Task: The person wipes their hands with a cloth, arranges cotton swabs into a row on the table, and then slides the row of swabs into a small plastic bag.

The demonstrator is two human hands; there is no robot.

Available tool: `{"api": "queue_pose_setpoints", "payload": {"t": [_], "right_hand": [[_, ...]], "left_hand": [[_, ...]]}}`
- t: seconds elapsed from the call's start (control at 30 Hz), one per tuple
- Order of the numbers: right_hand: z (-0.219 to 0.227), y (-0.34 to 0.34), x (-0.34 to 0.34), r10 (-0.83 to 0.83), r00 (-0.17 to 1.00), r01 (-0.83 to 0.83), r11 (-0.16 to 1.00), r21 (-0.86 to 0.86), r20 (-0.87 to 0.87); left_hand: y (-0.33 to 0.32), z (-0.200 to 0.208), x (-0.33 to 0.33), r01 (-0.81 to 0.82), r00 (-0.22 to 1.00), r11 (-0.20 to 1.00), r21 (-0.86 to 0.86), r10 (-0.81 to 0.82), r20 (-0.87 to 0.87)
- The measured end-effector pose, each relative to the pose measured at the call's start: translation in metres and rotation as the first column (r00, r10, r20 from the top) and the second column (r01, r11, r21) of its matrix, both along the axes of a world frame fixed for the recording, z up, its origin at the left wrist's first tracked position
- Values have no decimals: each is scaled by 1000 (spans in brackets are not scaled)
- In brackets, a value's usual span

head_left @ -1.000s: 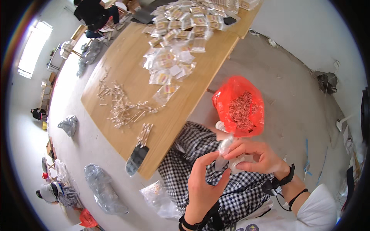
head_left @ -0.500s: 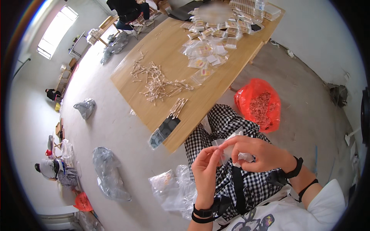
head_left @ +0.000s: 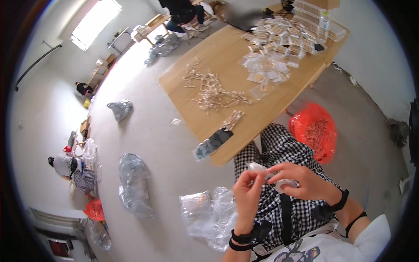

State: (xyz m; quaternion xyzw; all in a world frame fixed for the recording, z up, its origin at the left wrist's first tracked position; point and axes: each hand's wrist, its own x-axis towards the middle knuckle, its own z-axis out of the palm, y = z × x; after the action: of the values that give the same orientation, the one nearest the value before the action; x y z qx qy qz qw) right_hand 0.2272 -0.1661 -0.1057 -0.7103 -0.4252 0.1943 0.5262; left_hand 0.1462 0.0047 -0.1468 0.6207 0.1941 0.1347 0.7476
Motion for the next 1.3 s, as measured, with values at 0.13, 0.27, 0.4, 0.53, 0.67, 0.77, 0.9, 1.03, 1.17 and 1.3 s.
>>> {"api": "queue_pose_setpoints", "payload": {"t": [0.13, 0.27, 0.4, 0.53, 0.67, 0.77, 0.9, 1.03, 1.17, 1.3], "right_hand": [[-4, -3, -1, 8, 992, -9, 1000, -5, -125], [-7, -19, 8, -20, 902, 38, 999, 33, -432], [-14, -26, 12, -44, 658, 182, 978, 102, -751], [-35, -16, 9, -137, 495, 333, 942, 42, -858], [-40, -11, 3, -395, 648, 491, 870, -39, -652], [-40, -14, 4, -377, 635, 464, 884, -58, -674], [-56, -17, -4, -348, 383, 613, 788, -46, -856], [-49, -23, -6, -212, 312, 547, 837, -7, -926], [-44, -39, 1, -274, 530, 365, 928, -75, -802], [-52, -36, 0, -303, 695, 415, 910, 19, -652]], "left_hand": [[3, 2, -2, 110, 994, 993, 33, -110, 20], [5, 1, 1, 283, 958, 955, 90, -286, 23], [6, 12, 0, 369, 928, 850, 377, -357, -104], [-13, 1, -8, 302, 941, 790, 533, -336, -36], [-29, 4, -6, 237, 968, 757, 609, -234, -86], [-37, -11, -9, 275, 960, 731, 625, -250, -130], [-42, -2, -5, 347, 936, 737, 580, -309, -167], [-41, 3, -4, 306, 945, 804, 510, -192, -264], [-36, 0, -7, 292, 956, 783, 549, -261, -136], [-45, 4, -4, 306, 949, 796, 522, -297, -103]]}}
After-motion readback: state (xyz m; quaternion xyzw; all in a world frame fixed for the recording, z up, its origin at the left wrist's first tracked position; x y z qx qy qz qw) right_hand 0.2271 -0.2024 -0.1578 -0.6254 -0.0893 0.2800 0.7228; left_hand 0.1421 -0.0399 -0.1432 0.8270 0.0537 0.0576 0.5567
